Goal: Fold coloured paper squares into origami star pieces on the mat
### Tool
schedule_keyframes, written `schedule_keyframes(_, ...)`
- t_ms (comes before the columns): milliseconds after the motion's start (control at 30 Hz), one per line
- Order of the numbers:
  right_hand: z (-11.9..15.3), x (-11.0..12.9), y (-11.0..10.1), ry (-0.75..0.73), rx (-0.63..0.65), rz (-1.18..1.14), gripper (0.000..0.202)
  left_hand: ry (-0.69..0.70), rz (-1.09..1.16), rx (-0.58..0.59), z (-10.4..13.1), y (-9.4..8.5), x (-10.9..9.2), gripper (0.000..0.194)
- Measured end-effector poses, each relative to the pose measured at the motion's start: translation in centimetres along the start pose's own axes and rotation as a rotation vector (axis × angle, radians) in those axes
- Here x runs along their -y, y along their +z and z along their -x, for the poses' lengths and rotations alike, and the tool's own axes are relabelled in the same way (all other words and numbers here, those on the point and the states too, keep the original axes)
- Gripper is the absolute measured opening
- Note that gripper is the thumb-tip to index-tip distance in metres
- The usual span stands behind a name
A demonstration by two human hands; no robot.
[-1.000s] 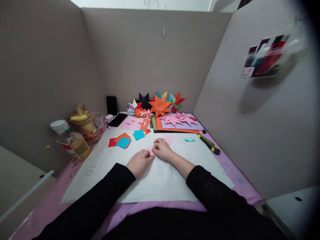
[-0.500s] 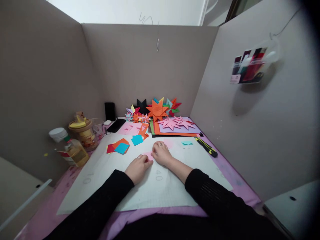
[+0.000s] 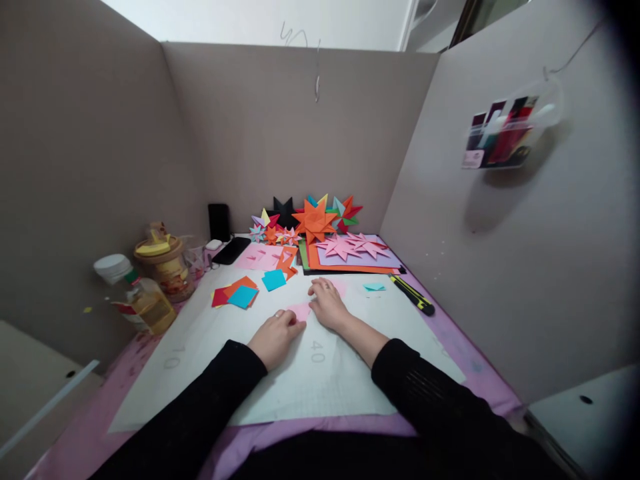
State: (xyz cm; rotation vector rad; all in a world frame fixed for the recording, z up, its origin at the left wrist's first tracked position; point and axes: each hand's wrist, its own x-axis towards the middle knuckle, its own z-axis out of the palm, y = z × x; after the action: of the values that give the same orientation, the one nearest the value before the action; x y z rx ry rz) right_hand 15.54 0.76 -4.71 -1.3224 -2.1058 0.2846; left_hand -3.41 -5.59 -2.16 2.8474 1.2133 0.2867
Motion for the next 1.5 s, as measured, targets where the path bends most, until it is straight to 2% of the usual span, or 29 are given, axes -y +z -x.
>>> schedule_keyframes(67,0.3,0.1,-0.8,-0.132,0.018,-0.092,0.030,-0.002,0.000,0.001,0.0,0.0,0.0,0.037)
schedule_keyframes(167,1.1,0.2,-1.9,-0.291,0.111,-0.159,0.034,-0.004,-0.007,-0.002,0.0,0.0,0.0,0.037)
schedule_keyframes(333,2.3,0.0,-2.7,-0.420,0.217,-0.112,0.037,0.000,0.025,-0.012,0.1,-0.1,0.2,0.035)
schedule_keyframes(533,2.4,0.2,-2.7,-0.406,0.275,-0.056,0.040,-0.367,-0.030,-0.166,0.4,0.0,2.0,0.027)
schedule_keyframes(667,2.5,0.5,-2.5,-0.385,0.276,-0.053,0.039,-0.267,0.062,-0.192,-0.3,0.5,2.4,0.031)
schedule_keyframes(767,2.6,0.8,-1.8,-0.370,0.273,-0.104,0.037,-0.178,0.095,-0.182,-0.8,0.7,2.3,0.024)
schedule_keyframes(967,2.6,1.2,-1.1,-0.426,0.301,-0.106,0.039,-0.107,0.062,-0.184,-0.4,-0.1,3.1,0.018)
schedule_keyframes(1167,2.6,0.8,-1.2,-0.528,0.327,-0.042,0.041,-0.007,0.328,-0.125,-0.1,0.0,4.5,0.017)
schedule_keyframes(1333,2.3,0.7,-1.2,-0.674,0.264,-0.051,0.028,-0.029,0.468,-0.088,-0.3,0.3,4.9,0.018)
schedule_keyframes(1500,2.5,0.5,-1.1,-0.648,0.291,-0.111,0.028,-0.085,0.452,-0.097,-0.4,0.1,4.7,0.023)
